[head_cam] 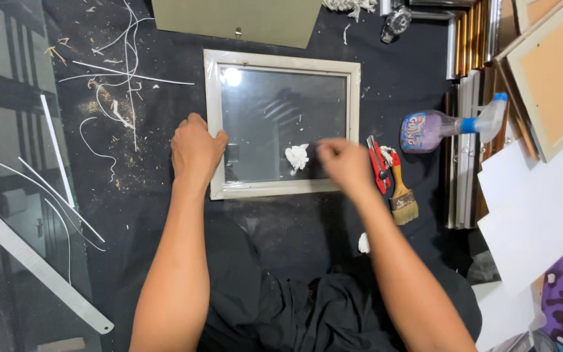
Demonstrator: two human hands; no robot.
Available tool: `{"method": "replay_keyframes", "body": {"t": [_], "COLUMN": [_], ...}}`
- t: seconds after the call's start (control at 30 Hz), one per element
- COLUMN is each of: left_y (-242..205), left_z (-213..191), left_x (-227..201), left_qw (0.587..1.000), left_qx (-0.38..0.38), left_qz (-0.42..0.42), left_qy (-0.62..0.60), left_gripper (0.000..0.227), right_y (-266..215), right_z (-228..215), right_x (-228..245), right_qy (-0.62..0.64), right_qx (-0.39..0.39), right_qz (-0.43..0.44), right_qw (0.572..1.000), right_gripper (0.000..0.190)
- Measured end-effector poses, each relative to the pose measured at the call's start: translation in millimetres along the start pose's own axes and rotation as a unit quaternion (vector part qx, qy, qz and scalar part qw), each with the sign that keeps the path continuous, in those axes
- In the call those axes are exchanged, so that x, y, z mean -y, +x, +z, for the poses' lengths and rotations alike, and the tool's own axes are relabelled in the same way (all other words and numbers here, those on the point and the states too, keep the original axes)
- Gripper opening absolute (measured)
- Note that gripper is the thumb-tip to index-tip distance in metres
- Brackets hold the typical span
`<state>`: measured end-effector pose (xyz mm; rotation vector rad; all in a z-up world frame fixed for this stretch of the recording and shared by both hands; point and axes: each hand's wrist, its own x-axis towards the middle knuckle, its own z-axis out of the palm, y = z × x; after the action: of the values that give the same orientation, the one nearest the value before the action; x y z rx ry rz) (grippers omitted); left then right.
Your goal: The person removes the back panel of a picture frame using a small tool, removes a piece of protective paper and a clear sheet, and then cleans the glass within the frame using a brush, spray cleaner, and a cloth.
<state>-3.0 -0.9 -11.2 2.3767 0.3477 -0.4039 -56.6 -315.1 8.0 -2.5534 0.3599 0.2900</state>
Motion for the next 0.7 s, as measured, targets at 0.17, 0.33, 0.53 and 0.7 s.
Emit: {"method": "replay_keyframes", "body": {"t": [0.17,0.33,0.53,0.7], "left_y": [-15.2,-41.8,-64.4,-68.8], "left_z": [-10.6,45.7,119.6,168.5], "left_x": [-22.1,-49.7,-72.4,-86.5], "left_qw": [0.996,0.971,0.93,0.932], "left_qx": [-0.058,0.009,0.029,-0.042], "left_qz": [0.062,0.237,0.346,0.343], "left_qy": [-0.026,-0.026,0.123,0.11], "left_gripper": [0.044,0.032,0.035,0.009], "right_y": [-38.5,-71.1,-41.3,-27.3], "right_z": [-113.9,-96.5,-32.8,-11.9], "right_x": [47.7,33.3,-8.2,-39.9], "right_qy": [-0.03,-0.136,-0.188,-0.214], "right_qx": [-0.015,0.114,0.237,0.312], "right_qz": [0.012,0.043,0.042,0.041], "right_qw": [0.999,0.983,0.952,0.925], "right_gripper": [0.031,0.039,0.078,0.081]}}
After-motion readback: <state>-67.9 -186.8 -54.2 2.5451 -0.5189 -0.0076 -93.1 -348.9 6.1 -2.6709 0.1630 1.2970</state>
